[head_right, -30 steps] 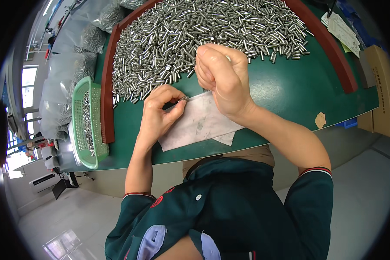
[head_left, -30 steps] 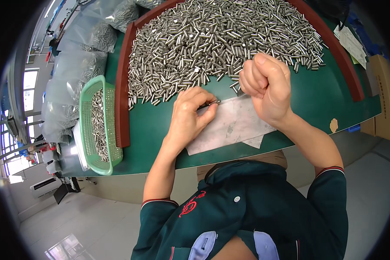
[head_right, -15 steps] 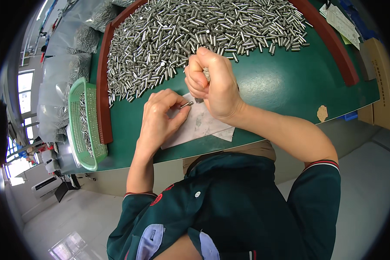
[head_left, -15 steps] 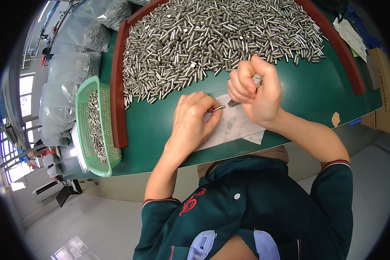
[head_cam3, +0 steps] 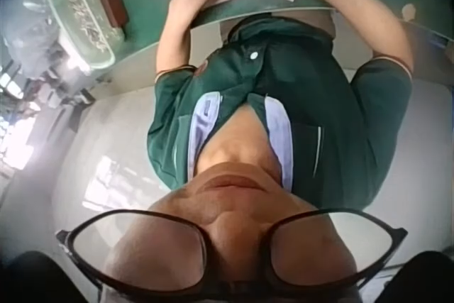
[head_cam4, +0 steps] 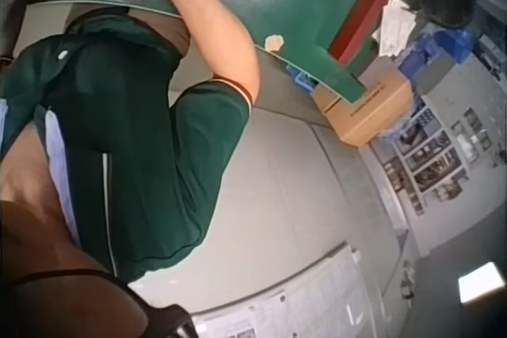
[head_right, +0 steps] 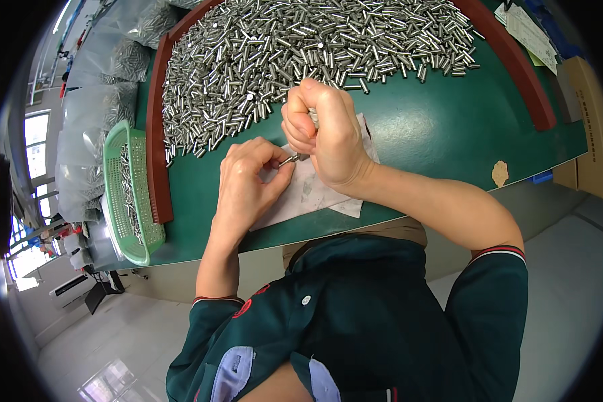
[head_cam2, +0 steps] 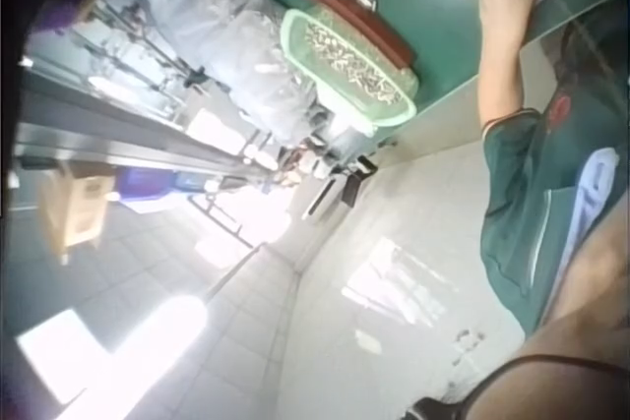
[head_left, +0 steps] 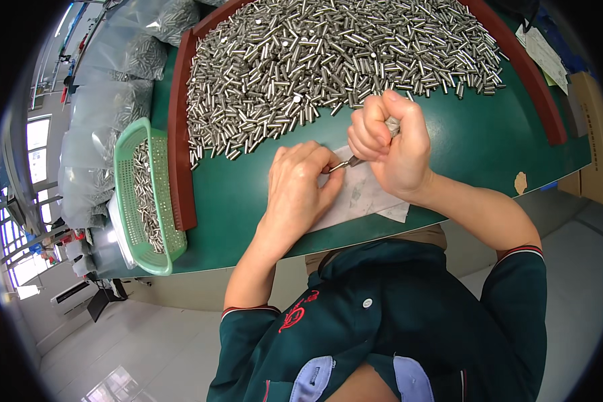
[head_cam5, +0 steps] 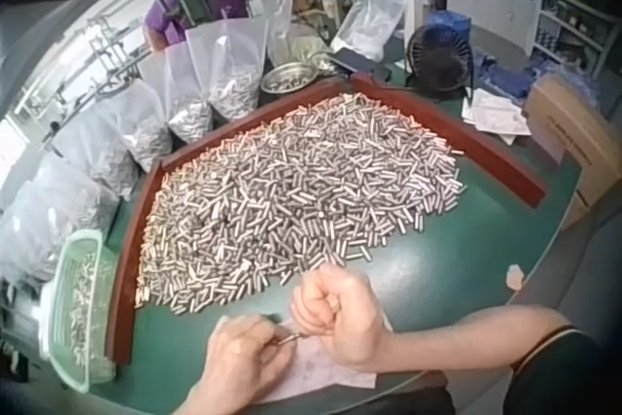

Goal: The recorder is inspecting and assembling small metal pins using a manual tool at a workshop bench.

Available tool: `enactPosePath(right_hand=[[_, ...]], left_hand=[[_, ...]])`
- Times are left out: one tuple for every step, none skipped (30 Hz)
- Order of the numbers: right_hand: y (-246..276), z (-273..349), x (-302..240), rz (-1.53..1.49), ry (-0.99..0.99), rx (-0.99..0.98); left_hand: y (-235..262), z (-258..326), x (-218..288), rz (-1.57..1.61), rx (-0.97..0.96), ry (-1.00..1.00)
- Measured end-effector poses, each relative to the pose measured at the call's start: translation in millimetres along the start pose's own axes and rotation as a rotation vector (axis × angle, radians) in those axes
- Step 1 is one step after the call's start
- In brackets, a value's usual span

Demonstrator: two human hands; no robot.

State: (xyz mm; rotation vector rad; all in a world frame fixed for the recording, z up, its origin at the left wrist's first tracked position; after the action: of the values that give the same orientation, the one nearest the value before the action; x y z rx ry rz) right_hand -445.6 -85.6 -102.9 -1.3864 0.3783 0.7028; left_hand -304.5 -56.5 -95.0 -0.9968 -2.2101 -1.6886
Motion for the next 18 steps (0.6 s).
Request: enactPosePath(right_hand=[[-0.2,0.0,0.3,0.002,-0.001,0.005],[-0.5,0.0,0.6,0.004,-0.003,0.01],[-1.0,0.0,0.6,0.004,-0.003,0.011],[-1.5,0.3,0.5,0.01,0.0,0.019],[-1.8,0.5,0.2,0.015,0.004,0.026],[-1.8,0.3,0.4,0.015,0.002,0.028],[-1.7,0.1,0.6,0.026,0.004,0.032],[-1.5,-0.1,0.8,0.037,0.005,0.037],[-2.3,0.3,0.7,0.037,0.004,0.037],[-3.2,0.7,0.6,0.046,0.011,0.037],[-3.9,1.0,0.4,0.055,0.017,0.038],[-4.4,1.1,0.2,0.056,0.016,0.039],[-5.0,1.2,0.0,0.103,0.016,0.034],[-5.5,1.3,0.0,0.149,0.016,0.029],[-5.6,1.3,0.0,0.151,0.014,0.03],[-5.7,1.4,0.1,0.162,0.015,0.028],[-5.8,1.5,0.4,0.173,0.015,0.025],[-6.1,2.0,1.1,0.174,0.013,0.026]], left_hand=[[-0.2,0.1,0.0,0.002,0.001,0.004],[-0.1,0.1,0.0,0.003,0.0,0.004],[0.0,0.0,0.0,-0.006,-0.002,-0.004],[0.1,-0.1,0.3,-0.014,-0.003,-0.012],[0.1,-0.2,0.9,-0.013,-0.004,-0.012],[0.3,-0.1,1.4,-0.024,-0.002,-0.021],[0.3,-0.1,1.7,-0.034,0.0,-0.03],[0.0,-0.2,1.7,-0.033,-0.001,-0.028],[0.6,-0.3,2.3,-0.037,0.002,-0.042],[1.1,-0.3,2.8,-0.04,0.005,-0.055],[1.7,-0.3,2.9,-0.039,0.004,-0.053],[1.9,-0.2,3.0,-0.041,-0.001,-0.054],[2.2,-0.2,3.0,-0.043,-0.007,-0.056],[2.3,-0.2,2.9,-0.042,-0.007,-0.053],[2.2,-0.5,2.6,-0.034,-0.005,-0.059],[2.1,-0.8,2.3,-0.027,-0.004,-0.065],[2.1,-1.2,1.8,-0.025,-0.004,-0.064],[2.3,-1.6,1.5,-0.024,-0.021,-0.056]])
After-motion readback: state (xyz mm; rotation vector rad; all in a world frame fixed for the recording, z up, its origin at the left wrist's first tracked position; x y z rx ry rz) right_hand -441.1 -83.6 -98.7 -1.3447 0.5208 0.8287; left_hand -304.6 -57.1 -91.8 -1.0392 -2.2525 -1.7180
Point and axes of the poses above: each hand's wrist, its own z-axis away from the middle knuckle, its own y-axis out of the back of the hand, x = y × z, the point moved 1 cm from there along -z, towards the middle knuckle, and after that the axes turned 14 degrees about x, right-handed, at the moved point
